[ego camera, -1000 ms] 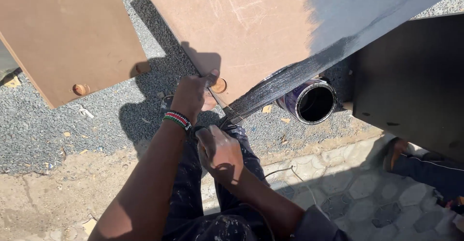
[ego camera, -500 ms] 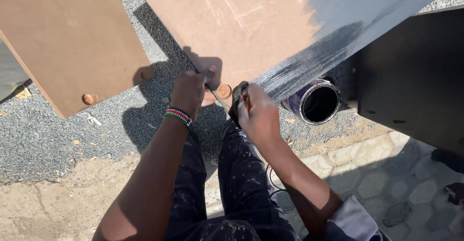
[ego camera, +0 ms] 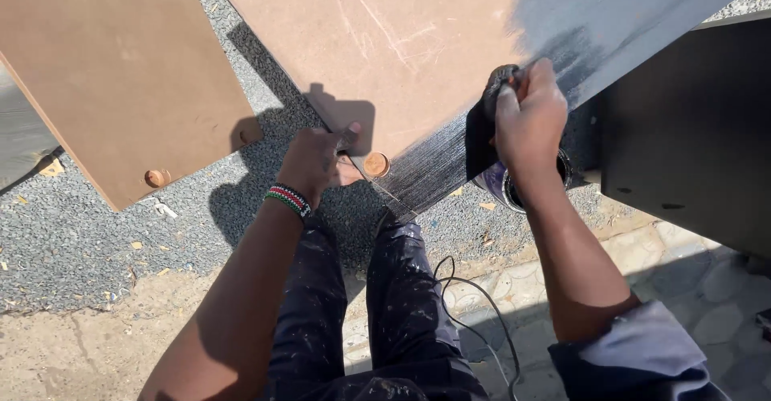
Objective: Painting a wooden furniture panel with black paint using a sponge applicator
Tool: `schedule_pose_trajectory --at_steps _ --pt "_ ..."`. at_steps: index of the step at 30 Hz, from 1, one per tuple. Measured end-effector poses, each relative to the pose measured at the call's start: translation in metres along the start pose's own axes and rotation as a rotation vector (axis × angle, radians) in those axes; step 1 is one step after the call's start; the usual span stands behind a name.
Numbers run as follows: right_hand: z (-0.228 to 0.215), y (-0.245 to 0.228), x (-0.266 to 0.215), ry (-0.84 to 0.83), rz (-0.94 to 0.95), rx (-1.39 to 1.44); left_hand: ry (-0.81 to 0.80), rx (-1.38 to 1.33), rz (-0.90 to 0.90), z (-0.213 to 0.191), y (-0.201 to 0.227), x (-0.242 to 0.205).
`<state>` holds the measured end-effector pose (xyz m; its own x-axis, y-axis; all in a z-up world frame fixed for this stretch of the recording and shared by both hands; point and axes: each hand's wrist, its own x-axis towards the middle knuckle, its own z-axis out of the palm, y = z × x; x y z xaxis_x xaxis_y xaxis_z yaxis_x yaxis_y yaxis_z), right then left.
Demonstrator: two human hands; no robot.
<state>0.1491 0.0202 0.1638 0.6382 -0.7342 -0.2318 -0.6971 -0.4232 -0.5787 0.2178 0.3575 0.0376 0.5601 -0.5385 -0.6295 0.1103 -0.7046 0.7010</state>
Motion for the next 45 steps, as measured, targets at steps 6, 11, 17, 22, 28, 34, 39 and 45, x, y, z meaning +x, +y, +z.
schedule_pose_trajectory --at_steps 6,11,17,22,28,34,39,45 --pt "0.070 -0.037 -0.215 -0.571 -0.259 0.095 0.041 -0.952 -0.364 -0.006 0.004 -0.011" --pt "-0.012 0.044 -0.201 -0.290 -0.003 0.457 -0.156 -1.140 -0.458 0.039 -0.041 -0.037" --pt "-0.056 0.272 -0.118 0.030 0.521 0.490 -0.132 -0.896 -0.752 0.243 0.000 -0.056" --pt "0.001 0.422 -0.037 -0.065 0.569 0.195 -0.312 -0.480 -0.535 0.361 0.038 -0.003" --pt "0.079 0.574 0.033 -0.134 0.534 -0.129 -0.241 -0.334 -0.426 0.390 0.148 0.049" --pt "0.085 0.585 0.049 -0.205 0.588 -0.071 -0.137 -0.486 -0.402 0.420 0.147 0.086" --pt "0.070 0.563 0.054 -0.255 0.585 -0.109 -0.097 -0.516 -0.433 0.430 0.140 0.094" --pt "0.071 0.618 0.046 -0.267 0.586 0.100 -0.114 -0.635 -0.501 0.399 0.192 0.082"
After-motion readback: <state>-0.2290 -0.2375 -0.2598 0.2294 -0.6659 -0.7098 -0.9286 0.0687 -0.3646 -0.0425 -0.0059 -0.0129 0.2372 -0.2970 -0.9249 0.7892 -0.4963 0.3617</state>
